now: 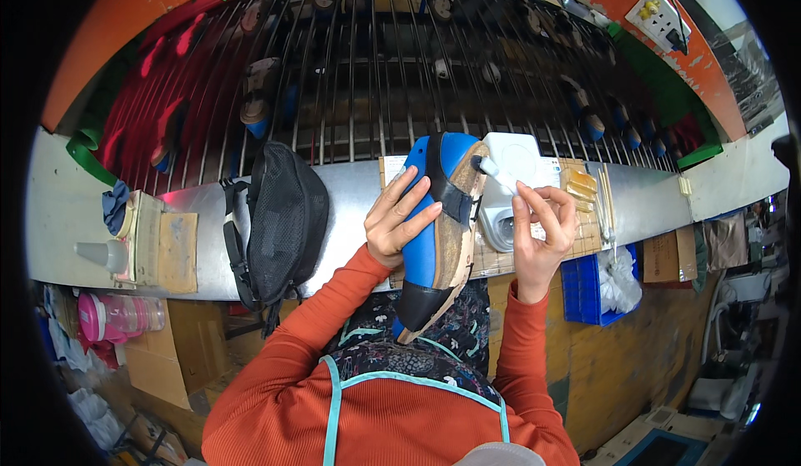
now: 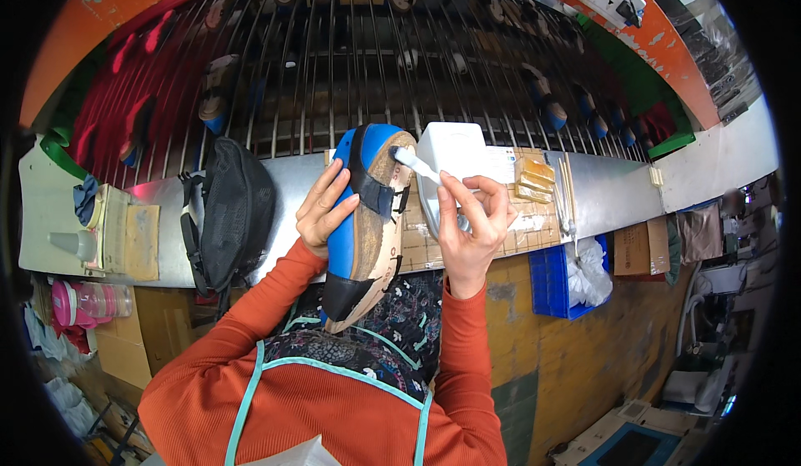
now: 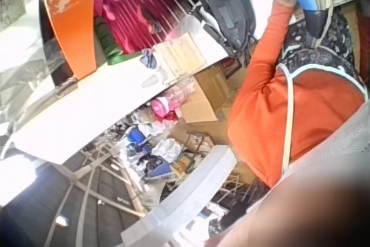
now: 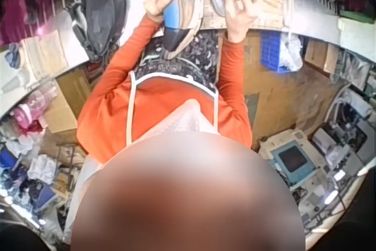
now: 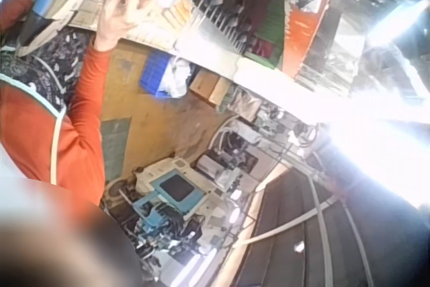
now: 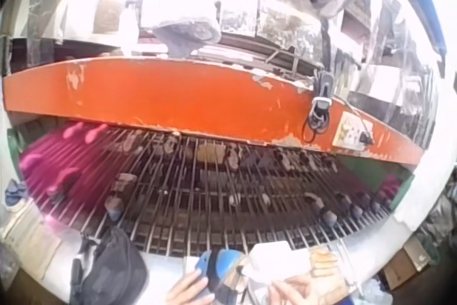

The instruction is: The person rubs a small white block on the sole of a blue sandal, then uses a brush to apply white glue from a container onto the sandal's sole and strap areas. The sandal is handled one at a time and placed back on a metal rack after treatment.

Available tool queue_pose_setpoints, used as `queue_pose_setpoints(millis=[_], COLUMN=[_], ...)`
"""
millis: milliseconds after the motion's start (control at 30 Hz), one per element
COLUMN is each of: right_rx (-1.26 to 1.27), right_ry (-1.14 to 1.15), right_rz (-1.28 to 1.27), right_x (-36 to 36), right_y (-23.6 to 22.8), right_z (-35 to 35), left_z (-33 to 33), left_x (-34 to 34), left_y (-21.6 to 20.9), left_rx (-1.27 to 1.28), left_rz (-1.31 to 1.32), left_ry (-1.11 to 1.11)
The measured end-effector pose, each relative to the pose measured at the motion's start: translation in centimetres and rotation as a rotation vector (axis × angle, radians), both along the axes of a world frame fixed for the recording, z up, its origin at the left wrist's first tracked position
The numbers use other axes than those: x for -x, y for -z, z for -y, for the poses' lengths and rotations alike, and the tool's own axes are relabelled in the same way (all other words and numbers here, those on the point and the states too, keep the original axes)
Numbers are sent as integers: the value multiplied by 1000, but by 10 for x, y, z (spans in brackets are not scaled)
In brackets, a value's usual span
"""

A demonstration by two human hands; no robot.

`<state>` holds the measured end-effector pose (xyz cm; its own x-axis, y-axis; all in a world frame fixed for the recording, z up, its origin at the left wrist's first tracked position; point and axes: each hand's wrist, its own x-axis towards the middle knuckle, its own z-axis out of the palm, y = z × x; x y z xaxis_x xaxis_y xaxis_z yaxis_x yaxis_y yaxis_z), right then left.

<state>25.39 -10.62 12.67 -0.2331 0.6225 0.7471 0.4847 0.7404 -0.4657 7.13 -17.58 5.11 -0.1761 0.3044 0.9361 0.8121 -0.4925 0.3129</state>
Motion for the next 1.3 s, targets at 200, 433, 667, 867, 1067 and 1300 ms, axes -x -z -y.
queue_pose_setpoints(millis=[200, 433, 667, 867, 1067, 1300], right_rx=[19, -58, 61, -104, -51, 129], right_ry=[-39, -44, -106, 5, -59, -202], right_rz=[80, 174, 107, 183, 248, 207], right_x=[-9, -14, -17, -14, -18, -19], right_y=[-2, -4, -13, -14, -19, -23], right_z=[-1, 2, 0, -1, 1, -5], left_z=[0, 0, -1, -1, 0, -2], left_x=[-1, 1, 6, 7, 12, 16], left_y=[0, -6, -6, -5, -5, -7], left_rx=[10, 28, 23, 26, 58, 52], left_rz=[-10, -14, -45, -65, -108, -110], left_ry=[-5, 4, 16, 18, 26, 51])
